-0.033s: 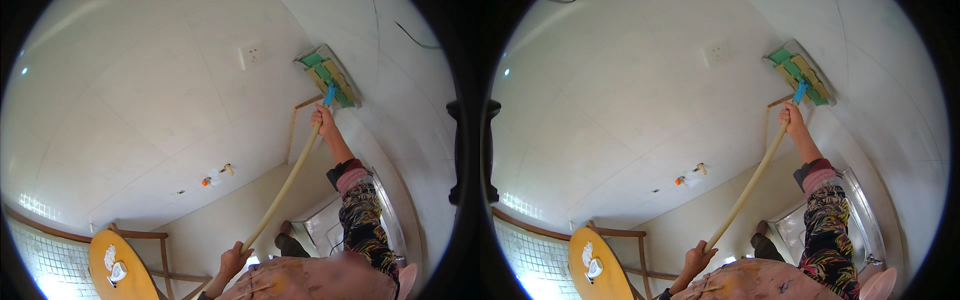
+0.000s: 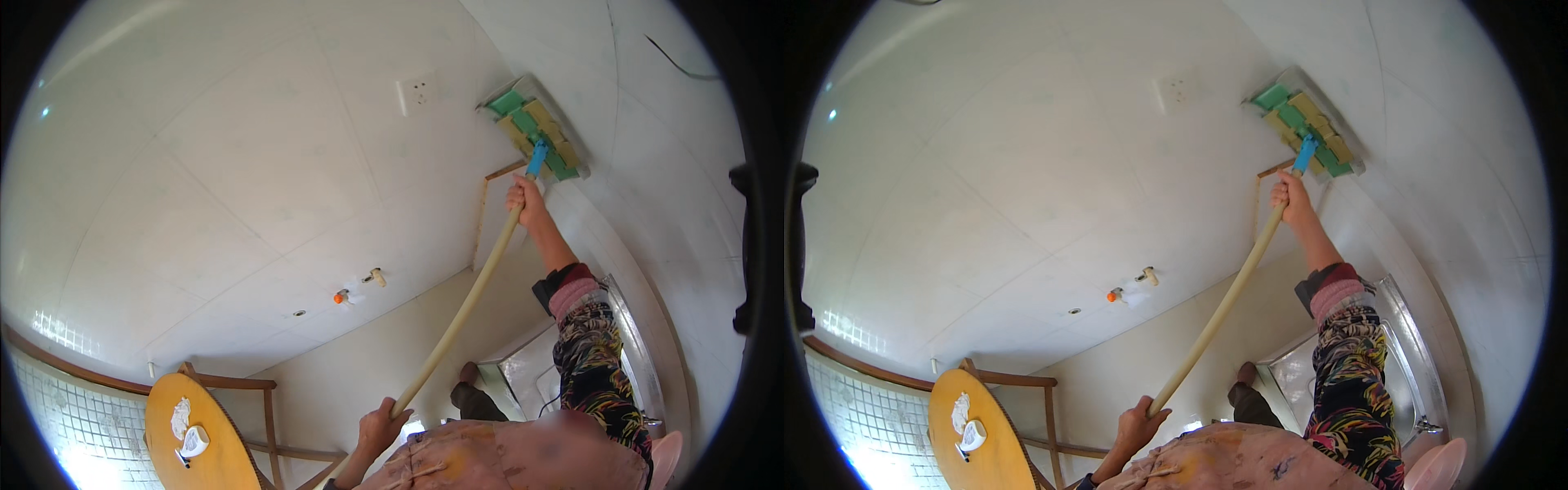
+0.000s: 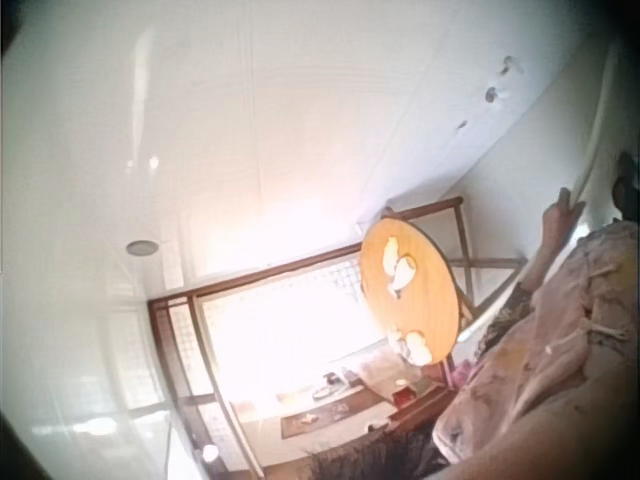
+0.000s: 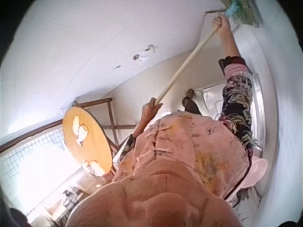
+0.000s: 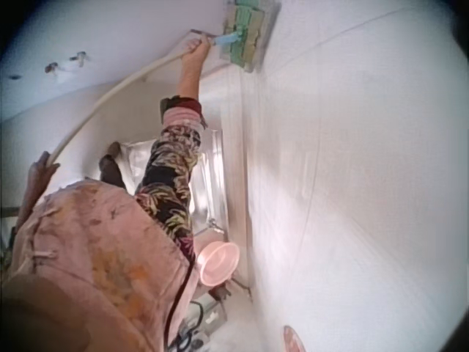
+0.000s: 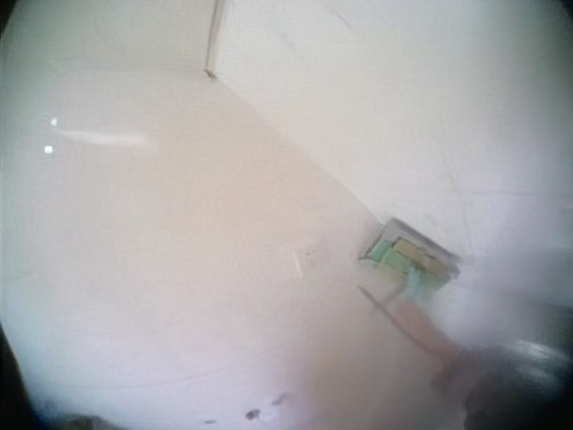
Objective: The person mops the kitchen floor using a flat mop, rinsing the mop head in the sink and wringing it out. They continue mopping around a round table and near the doorway while another person sweeps nearby.
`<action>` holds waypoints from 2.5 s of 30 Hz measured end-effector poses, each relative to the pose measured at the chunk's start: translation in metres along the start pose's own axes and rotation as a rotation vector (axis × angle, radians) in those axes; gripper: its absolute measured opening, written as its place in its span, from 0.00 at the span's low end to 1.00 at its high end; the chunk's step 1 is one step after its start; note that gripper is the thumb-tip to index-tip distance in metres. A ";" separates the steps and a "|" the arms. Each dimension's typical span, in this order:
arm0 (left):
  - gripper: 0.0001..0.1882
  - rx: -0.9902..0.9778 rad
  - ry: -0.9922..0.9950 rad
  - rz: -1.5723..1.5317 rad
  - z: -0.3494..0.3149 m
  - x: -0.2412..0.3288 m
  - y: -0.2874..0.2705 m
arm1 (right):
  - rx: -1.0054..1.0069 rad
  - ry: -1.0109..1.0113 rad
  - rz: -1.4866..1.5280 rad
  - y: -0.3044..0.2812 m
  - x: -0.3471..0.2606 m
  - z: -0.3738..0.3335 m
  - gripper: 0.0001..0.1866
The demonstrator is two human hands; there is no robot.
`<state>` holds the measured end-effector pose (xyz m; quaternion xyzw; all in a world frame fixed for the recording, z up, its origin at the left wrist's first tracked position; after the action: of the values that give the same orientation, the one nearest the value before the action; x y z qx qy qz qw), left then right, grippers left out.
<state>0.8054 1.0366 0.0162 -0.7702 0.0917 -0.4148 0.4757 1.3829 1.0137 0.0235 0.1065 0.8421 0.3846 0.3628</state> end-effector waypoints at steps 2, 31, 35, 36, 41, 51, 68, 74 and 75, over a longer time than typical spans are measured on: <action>0.23 0.012 -0.026 0.050 -0.032 -0.026 -0.007 | 0.029 0.035 -0.037 0.007 0.038 -0.029 0.21; 0.16 0.343 0.182 0.213 0.019 0.098 -0.086 | 0.006 -0.103 -0.048 0.057 0.057 -0.026 0.16; 0.16 0.392 0.125 0.253 0.014 0.094 -0.098 | -0.050 -0.019 0.059 0.059 0.083 0.000 0.15; 0.16 0.385 0.100 0.260 0.009 0.090 -0.098 | -0.093 0.010 0.056 0.060 0.093 0.000 0.15; 0.15 0.446 -0.007 0.285 -0.052 0.054 -0.105 | -0.086 0.077 0.020 0.058 0.173 -0.034 0.13; 0.19 0.578 -0.443 0.283 -0.257 -0.030 -0.080 | -0.150 0.422 -0.176 0.118 0.378 -0.193 0.12; 0.20 0.685 -0.216 -0.307 -0.177 -0.086 -0.058 | -0.567 -0.248 -0.378 0.328 0.277 -0.274 0.10; 0.19 0.667 -0.247 -0.498 -0.159 -0.118 -0.091 | -0.659 -0.514 -0.524 0.416 0.297 -0.320 0.13; 0.18 0.710 -0.236 -0.541 -0.166 -0.126 -0.088 | -0.662 -0.552 -0.595 0.419 0.322 -0.329 0.15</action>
<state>0.5823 1.0413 0.0516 -0.5980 -0.3154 -0.4392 0.5916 0.8831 1.2599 0.3018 -0.1601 0.5426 0.4681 0.6789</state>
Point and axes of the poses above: each hand's wrist, its own z-axis towards the middle knuckle, its own y-axis out of the palm, x = y × z, the point moved 6 cm from there along z, towards the middle knuckle, and after that the axes turned 5 degrees about x, right-handed, at the moved point
